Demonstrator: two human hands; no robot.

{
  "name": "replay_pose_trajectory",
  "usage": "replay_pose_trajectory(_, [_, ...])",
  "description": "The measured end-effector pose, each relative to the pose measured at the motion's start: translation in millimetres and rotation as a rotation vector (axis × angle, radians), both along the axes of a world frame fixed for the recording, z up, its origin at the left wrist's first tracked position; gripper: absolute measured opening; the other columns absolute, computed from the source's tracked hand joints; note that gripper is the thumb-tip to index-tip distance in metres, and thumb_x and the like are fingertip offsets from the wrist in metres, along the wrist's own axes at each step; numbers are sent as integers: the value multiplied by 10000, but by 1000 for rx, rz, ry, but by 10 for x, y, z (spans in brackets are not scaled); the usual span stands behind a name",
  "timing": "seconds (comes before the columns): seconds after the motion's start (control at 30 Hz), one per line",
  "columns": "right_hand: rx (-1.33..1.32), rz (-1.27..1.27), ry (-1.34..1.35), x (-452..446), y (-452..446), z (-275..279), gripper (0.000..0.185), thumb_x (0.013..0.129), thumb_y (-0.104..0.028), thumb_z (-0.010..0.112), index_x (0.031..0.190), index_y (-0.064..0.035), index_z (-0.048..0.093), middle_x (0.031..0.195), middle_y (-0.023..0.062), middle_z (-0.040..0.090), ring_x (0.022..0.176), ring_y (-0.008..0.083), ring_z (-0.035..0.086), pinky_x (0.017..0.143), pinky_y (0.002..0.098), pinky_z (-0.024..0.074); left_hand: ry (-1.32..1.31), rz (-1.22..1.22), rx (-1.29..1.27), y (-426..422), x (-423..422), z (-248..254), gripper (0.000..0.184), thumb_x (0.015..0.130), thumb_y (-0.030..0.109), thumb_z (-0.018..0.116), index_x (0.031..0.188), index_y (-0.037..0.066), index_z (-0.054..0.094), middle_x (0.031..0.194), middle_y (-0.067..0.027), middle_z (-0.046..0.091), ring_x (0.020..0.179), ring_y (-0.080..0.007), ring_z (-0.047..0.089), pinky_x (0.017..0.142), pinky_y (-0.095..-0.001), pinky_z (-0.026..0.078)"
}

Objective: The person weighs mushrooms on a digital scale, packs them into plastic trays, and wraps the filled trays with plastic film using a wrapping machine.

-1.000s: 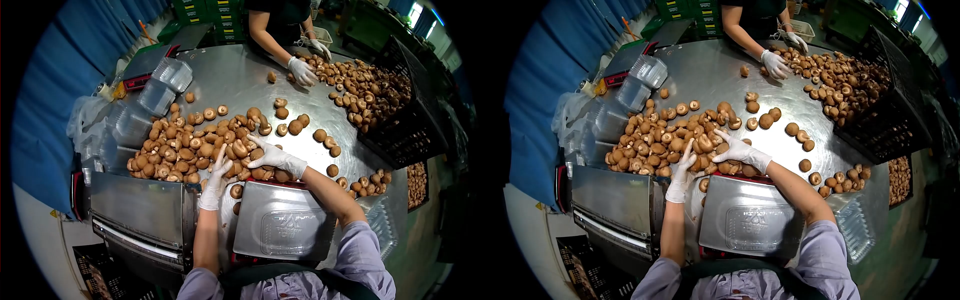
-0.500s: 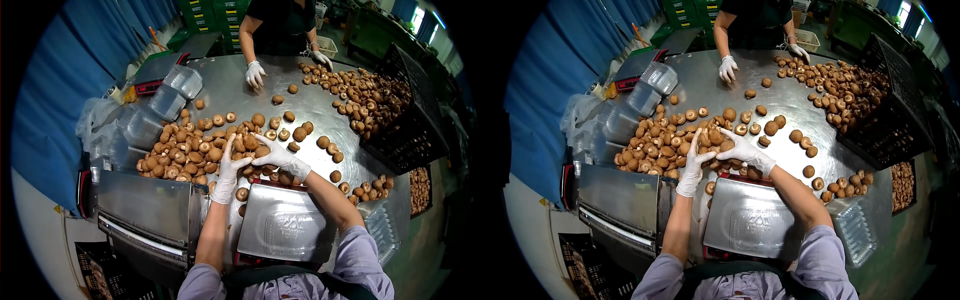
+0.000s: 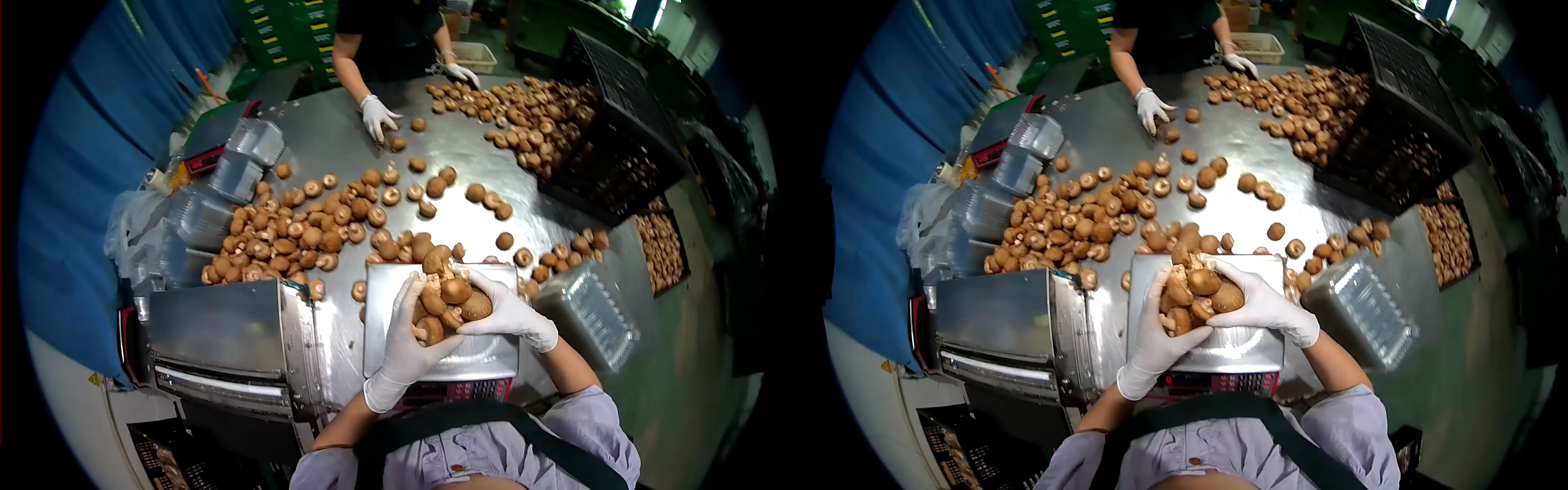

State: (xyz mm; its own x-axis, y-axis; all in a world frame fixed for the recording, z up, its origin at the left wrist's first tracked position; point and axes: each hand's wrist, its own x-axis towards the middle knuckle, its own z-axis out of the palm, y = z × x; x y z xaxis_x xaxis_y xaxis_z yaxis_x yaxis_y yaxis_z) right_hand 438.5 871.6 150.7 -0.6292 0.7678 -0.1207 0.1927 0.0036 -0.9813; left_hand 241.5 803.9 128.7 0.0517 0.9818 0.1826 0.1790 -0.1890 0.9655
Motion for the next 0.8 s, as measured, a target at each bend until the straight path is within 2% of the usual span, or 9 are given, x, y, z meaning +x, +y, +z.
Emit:
replay_pose_trajectory(0.03, [-68,-20,-6,73,-151,-15,790,704,-183,788,1377,-55,394,1363,154,453,1227,233,466,1020,334,381,166,15,75,-101,72,-32,918,622,262,830,1376,76,340,1394,-216,326,1293,-374,338,1056,-434,300])
replay_pose_trajectory(0.07, [-83,-36,-9,141,-268,-112,790,704,-183,788,1377,-55,394,1363,154,453,1227,233,466,1020,334,381,400,6,120,-182,114,-98,889,627,300,824,1358,75,372,1380,-215,341,1275,-376,355,1048,-443,303])
replay_pose_trajectory(0.1, [244,-72,-167,202,-353,-279,738,701,-197,777,1344,-80,436,1359,155,460,1194,264,492,999,347,402,635,-2,175,-244,145,-192,862,632,338,818,1341,73,405,1367,-215,356,1257,-379,373,1040,-452,305])
replay_pose_trajectory(0.13, [573,-102,-328,247,-416,-407,686,698,-211,766,1311,-105,478,1354,156,468,1161,294,518,978,360,423,690,51,236,-304,164,-336,824,626,347,815,1313,92,439,1359,-214,358,1251,-392,363,1028,-468,301])
replay_pose_trajectory(0.23, [659,-244,-320,292,-561,-548,625,685,-243,761,1252,-123,529,1333,159,479,1106,337,529,949,380,441,797,120,341,-366,181,-540,746,593,332,825,1241,131,515,1345,-205,364,1218,-404,371,998,-488,310])
replay_pose_trajectory(0.4, [721,-306,-368,321,-593,-542,704,645,-335,797,1239,-66,530,1315,172,491,1142,343,511,973,398,420,775,144,367,-377,161,-544,754,583,312,835,1234,107,514,1333,-211,375,1217,-407,383,990,-479,336])
replay_pose_trajectory(0.53, [743,-344,-423,438,-660,-504,747,638,-365,800,1264,-68,519,1322,184,483,1180,358,477,995,416,400,727,133,413,-385,94,-616,788,579,298,842,1253,91,491,1334,-222,371,1212,-417,392,986,-486,349])
replay_pose_trajectory(0.7, [673,-364,-385,601,-716,-523,748,640,-350,805,1269,-66,518,1333,192,476,1199,358,464,1020,416,371,523,71,329,-423,35,-658,910,556,209,865,1326,82,397,1376,-229,333,1244,-411,383,1016,-473,352])
replay_pose_trajectory(0.8, [686,-400,-388,650,-710,-585,720,661,-316,791,1274,-61,512,1332,201,476,1215,347,458,1025,413,363,508,51,328,-418,15,-671,931,554,192,867,1340,86,379,1392,-230,316,1261,-401,372,1027,-455,353])
